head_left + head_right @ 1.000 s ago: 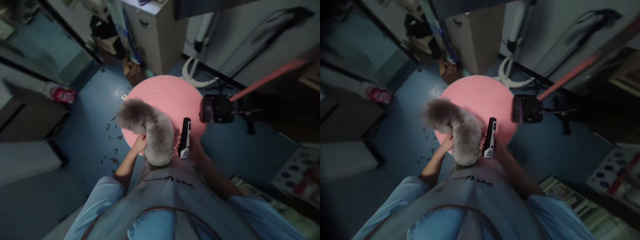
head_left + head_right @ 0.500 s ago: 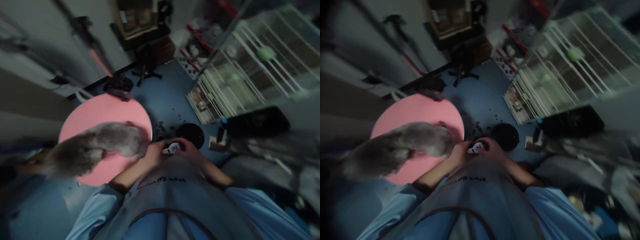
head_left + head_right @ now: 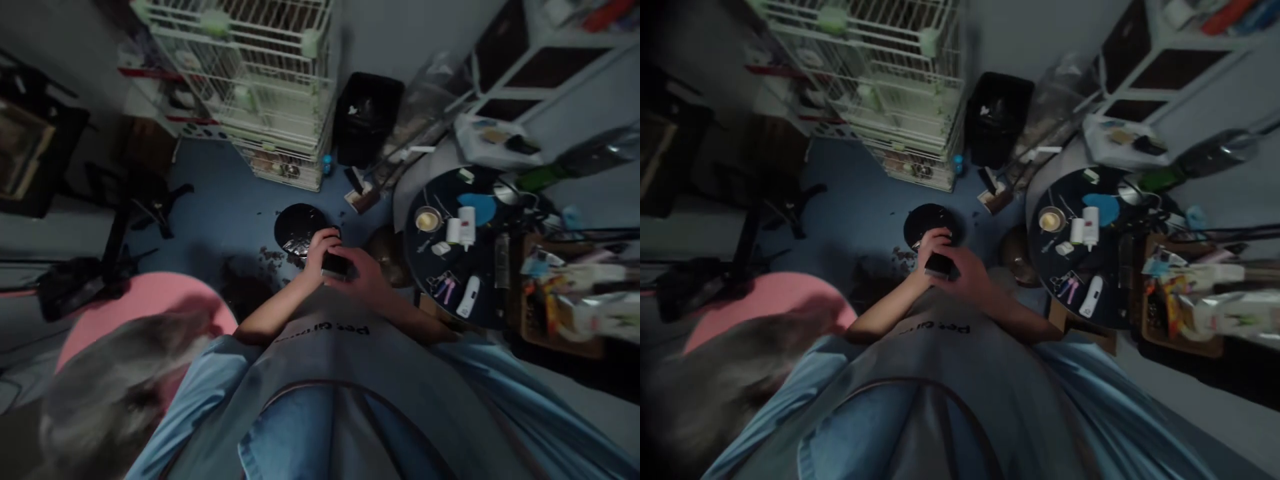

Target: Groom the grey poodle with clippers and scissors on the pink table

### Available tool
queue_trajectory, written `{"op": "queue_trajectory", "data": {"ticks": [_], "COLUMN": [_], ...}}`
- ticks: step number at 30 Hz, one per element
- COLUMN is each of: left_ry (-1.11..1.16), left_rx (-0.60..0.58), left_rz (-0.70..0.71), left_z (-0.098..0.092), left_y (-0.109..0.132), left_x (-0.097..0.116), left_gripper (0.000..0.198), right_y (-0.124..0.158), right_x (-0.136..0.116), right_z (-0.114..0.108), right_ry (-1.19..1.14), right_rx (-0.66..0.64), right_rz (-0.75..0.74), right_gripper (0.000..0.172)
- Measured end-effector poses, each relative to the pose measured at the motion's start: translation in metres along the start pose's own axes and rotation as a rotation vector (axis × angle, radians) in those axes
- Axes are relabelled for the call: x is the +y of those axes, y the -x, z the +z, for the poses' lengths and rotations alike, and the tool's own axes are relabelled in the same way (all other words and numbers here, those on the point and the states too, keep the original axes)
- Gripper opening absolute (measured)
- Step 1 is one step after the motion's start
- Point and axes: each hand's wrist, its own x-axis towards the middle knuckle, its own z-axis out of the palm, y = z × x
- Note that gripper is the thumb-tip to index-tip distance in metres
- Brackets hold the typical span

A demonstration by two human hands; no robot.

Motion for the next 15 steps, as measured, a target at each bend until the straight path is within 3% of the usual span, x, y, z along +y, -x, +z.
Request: {"op": "queue_trajectory", "data": {"ticks": [6, 9, 11, 13, 15], "left_ry": [0.031, 0.001, -0.071, -0.186, -0.258], "left_rx": [-0.083, -0.288, -0.534, -0.742, -0.962], "left_rz": [0.038, -0.004, -0.098, -0.244, -0.333], "left_z": [0.127, 0.167, 0.183, 0.194, 0.202], "left_y": [-0.040, -0.042, -0.032, -0.015, 0.004], "left_x": [0.021, 0.029, 0.030, 0.026, 0.015], "left_gripper": [0.046, 0.041, 0.033, 0.024, 0.013], "right_y": [0.045, 0.068, 0.084, 0.101, 0.120], "right_x": [0.052, 0.081, 0.104, 0.130, 0.160], "right_z": [-0.100, -0.131, -0.135, -0.125, -0.109], "right_ry": [0.027, 0.047, -0.009, -0.136, -0.249], "right_rx": [0.149, 0.210, 0.213, 0.264, 0.374], "right_rz": [-0.038, -0.010, 0.156, 0.458, 0.766], "right_gripper": [0.060, 0.058, 0.044, 0.032, 0.043]}}
